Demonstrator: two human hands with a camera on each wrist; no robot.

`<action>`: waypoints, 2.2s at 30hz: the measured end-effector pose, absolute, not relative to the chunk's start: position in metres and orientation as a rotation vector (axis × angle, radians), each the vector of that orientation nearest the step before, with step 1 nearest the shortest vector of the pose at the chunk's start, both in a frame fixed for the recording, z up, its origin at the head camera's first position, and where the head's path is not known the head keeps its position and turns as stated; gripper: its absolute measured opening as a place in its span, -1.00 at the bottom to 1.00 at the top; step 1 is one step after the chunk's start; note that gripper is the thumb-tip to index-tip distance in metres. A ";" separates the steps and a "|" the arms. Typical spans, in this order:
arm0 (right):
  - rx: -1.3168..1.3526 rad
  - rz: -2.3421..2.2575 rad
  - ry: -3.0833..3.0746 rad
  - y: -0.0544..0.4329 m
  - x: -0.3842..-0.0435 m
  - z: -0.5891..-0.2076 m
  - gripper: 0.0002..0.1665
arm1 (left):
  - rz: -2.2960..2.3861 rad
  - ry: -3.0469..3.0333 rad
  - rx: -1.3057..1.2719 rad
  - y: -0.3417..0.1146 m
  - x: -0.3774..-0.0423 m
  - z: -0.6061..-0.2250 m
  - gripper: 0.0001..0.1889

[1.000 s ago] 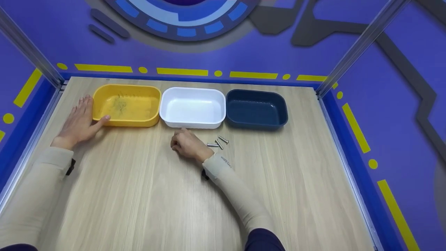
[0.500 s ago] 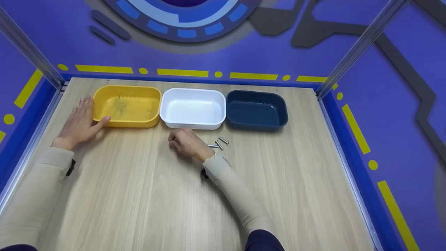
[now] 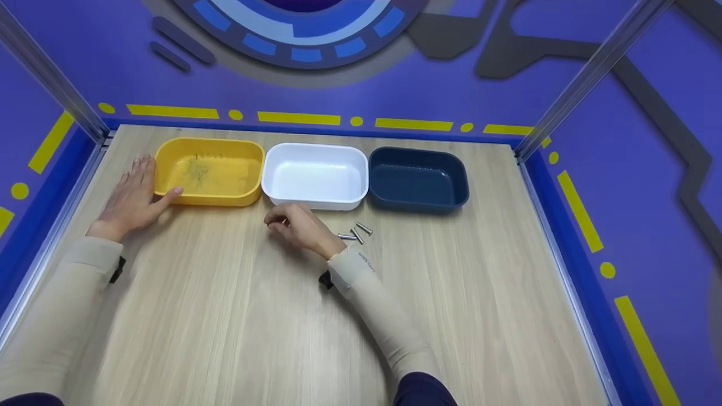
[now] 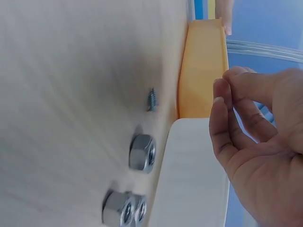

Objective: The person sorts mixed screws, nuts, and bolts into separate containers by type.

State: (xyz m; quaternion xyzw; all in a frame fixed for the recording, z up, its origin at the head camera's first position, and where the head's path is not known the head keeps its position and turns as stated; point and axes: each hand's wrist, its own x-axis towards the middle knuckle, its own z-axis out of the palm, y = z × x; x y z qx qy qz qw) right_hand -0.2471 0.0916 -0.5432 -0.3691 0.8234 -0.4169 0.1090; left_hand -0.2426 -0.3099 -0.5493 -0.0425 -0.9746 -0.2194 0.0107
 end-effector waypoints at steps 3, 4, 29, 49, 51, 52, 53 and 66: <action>-1.079 -1.297 2.404 0.087 -0.249 -0.543 -0.83 | -0.678 -3.049 -0.118 -0.311 -0.242 -0.549 0.16; -1.079 -1.322 2.396 0.085 -0.249 -0.542 -0.84 | -0.675 -3.050 -0.115 -0.311 -0.242 -0.549 0.16; -1.079 -1.416 2.477 0.012 -0.289 -0.510 -0.85 | -0.618 -3.069 -0.119 -0.309 -0.248 -0.551 0.15; -0.709 -1.380 2.671 -0.055 -0.338 -0.489 -0.80 | -0.602 -3.074 -0.128 -0.311 -0.247 -0.550 0.16; -0.694 -1.369 2.675 -0.059 -0.340 -0.489 -0.81 | -0.602 -3.068 -0.133 -0.311 -0.246 -0.549 0.15; -0.691 -1.365 2.677 -0.060 -0.341 -0.489 -0.81 | -0.600 -3.068 -0.131 -0.310 -0.245 -0.549 0.15; -0.690 -1.364 2.678 -0.061 -0.341 -0.489 -0.81 | -0.602 -3.068 -0.129 -0.310 -0.245 -0.548 0.15; -0.670 -1.349 2.661 -0.065 -0.344 -0.486 -0.78 | -0.618 -3.069 -0.110 -0.310 -0.247 -0.548 0.14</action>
